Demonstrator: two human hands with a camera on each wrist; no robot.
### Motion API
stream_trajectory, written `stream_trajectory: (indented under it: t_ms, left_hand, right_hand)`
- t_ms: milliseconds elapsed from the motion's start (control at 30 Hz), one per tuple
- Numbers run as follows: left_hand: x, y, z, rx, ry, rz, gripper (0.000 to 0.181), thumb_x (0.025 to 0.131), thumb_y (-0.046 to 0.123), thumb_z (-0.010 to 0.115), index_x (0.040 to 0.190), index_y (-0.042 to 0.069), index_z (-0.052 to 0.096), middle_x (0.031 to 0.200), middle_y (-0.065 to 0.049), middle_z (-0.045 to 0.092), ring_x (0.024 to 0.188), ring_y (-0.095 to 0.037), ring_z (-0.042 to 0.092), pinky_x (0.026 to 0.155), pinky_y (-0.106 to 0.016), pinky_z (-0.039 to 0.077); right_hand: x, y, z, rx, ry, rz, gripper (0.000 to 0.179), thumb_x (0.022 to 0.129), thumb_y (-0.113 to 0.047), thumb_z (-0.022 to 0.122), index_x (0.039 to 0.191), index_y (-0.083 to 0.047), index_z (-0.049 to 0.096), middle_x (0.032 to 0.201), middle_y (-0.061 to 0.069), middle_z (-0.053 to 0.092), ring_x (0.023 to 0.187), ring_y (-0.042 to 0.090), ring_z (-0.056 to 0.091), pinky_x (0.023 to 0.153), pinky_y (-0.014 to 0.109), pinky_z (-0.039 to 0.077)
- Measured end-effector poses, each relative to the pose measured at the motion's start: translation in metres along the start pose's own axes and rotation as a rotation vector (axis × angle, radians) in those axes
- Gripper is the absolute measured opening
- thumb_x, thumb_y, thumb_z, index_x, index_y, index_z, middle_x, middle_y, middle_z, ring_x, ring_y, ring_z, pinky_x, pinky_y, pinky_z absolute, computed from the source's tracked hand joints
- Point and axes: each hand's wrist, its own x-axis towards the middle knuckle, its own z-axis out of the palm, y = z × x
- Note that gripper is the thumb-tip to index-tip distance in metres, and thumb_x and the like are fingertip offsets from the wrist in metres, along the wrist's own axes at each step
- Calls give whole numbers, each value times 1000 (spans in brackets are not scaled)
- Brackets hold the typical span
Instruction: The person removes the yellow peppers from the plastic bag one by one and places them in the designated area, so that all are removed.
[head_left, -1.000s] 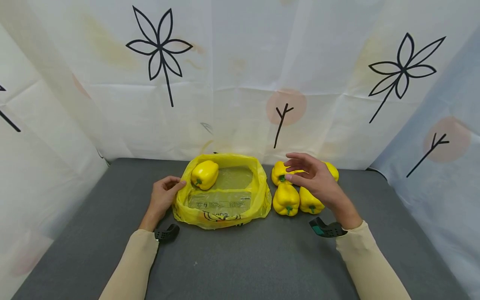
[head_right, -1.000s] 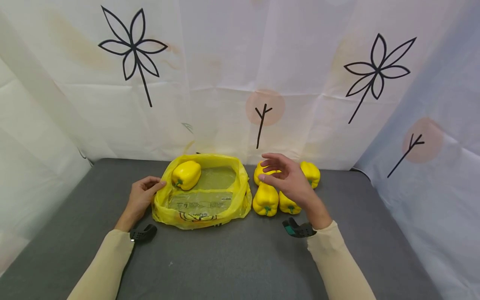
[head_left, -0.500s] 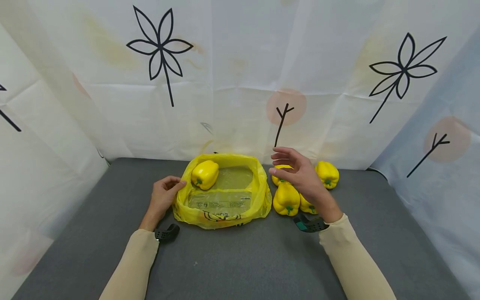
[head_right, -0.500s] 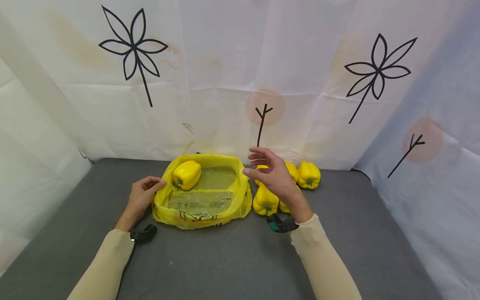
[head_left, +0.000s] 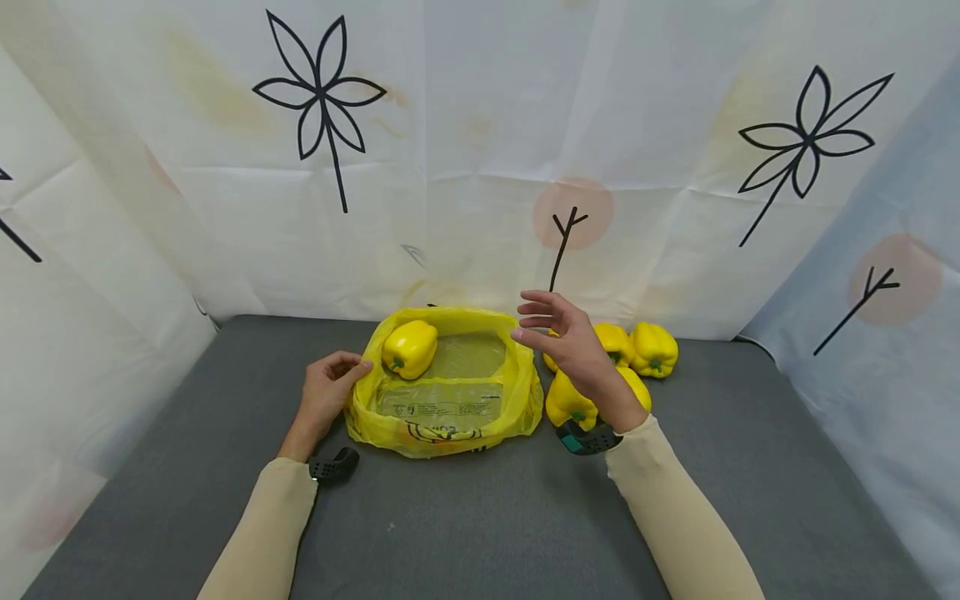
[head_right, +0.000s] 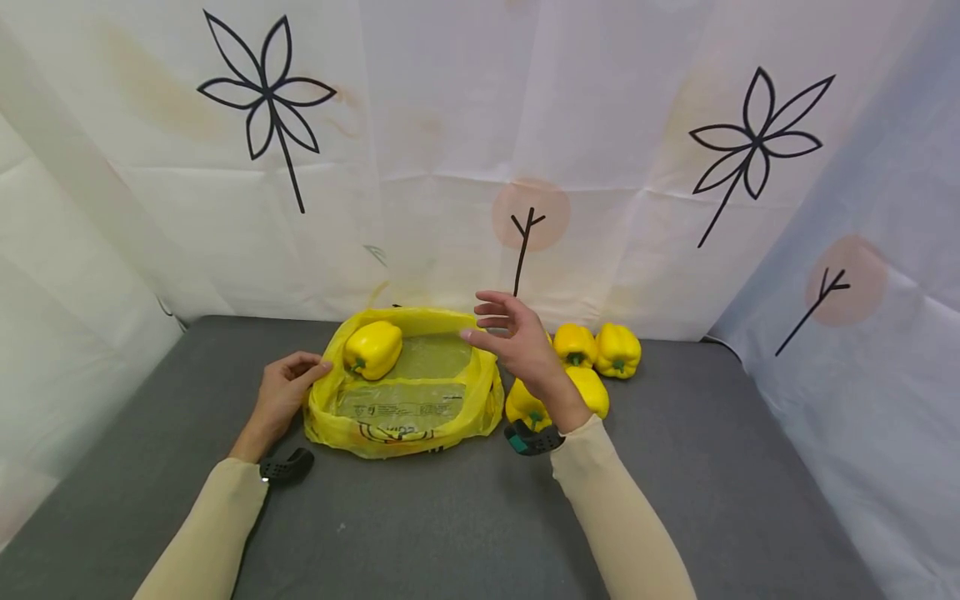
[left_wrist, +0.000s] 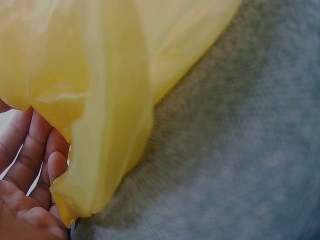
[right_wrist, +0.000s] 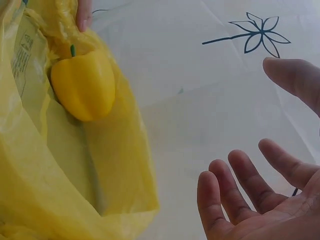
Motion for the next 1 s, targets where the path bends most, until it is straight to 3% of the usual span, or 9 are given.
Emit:
stream_trajectory:
  t_ms: [100, 233, 333, 467, 700, 1000]
  left_hand:
    - [1, -3, 0, 2, 2, -1, 27, 98, 12, 69, 110, -13, 65, 95, -10, 65, 80, -8, 58, 71, -20, 50]
    - [9, -19, -1, 2, 5, -6, 28, 98, 13, 69, 111, -11, 66, 95, -8, 66, 81, -7, 59, 71, -19, 50]
    - [7, -16, -1, -1, 5, -1, 27, 98, 12, 69, 110, -12, 66, 94, -7, 66, 80, -7, 59, 70, -19, 50]
    - [-1, 0, 1, -8, 4, 7, 25, 98, 9, 68, 108, -13, 66, 93, -8, 65, 80, -8, 59, 71, -19, 51]
    - [1, -3, 0, -21, 2, 11, 27, 98, 11, 69, 109, -13, 66, 93, -7, 66, 80, -8, 59, 71, -19, 51]
    - [1, -3, 0, -16, -1, 14, 26, 98, 11, 69, 109, -13, 66, 94, -9, 66, 81, -8, 59, 72, -20, 50]
  right_hand:
    - [5, 1, 6, 18, 5, 6, 56, 97, -7, 68, 149, -7, 47, 140, 17, 51, 127, 38, 51, 104, 49, 44]
    - [12, 4, 13, 33, 12, 20, 57, 97, -8, 69, 149, -7, 47, 141, 17, 51, 127, 36, 51, 106, 51, 43]
    - [16, 7, 18, 48, 12, 33, 57, 97, -8, 69, 149, -8, 47, 141, 16, 50, 127, 34, 52, 107, 50, 42]
    - [21, 12, 26, 60, 17, 48, 57, 97, -9, 70, 149, -10, 47, 143, 18, 48, 128, 34, 51, 107, 51, 42]
    - [28, 17, 40, 78, 24, 70, 59, 96, -12, 72, 149, -10, 48, 145, 23, 46, 129, 36, 50, 105, 51, 43]
    - [38, 23, 55, 216, 25, 86, 57, 97, -11, 70, 149, -6, 46, 148, 29, 41, 126, 36, 53, 110, 55, 38]
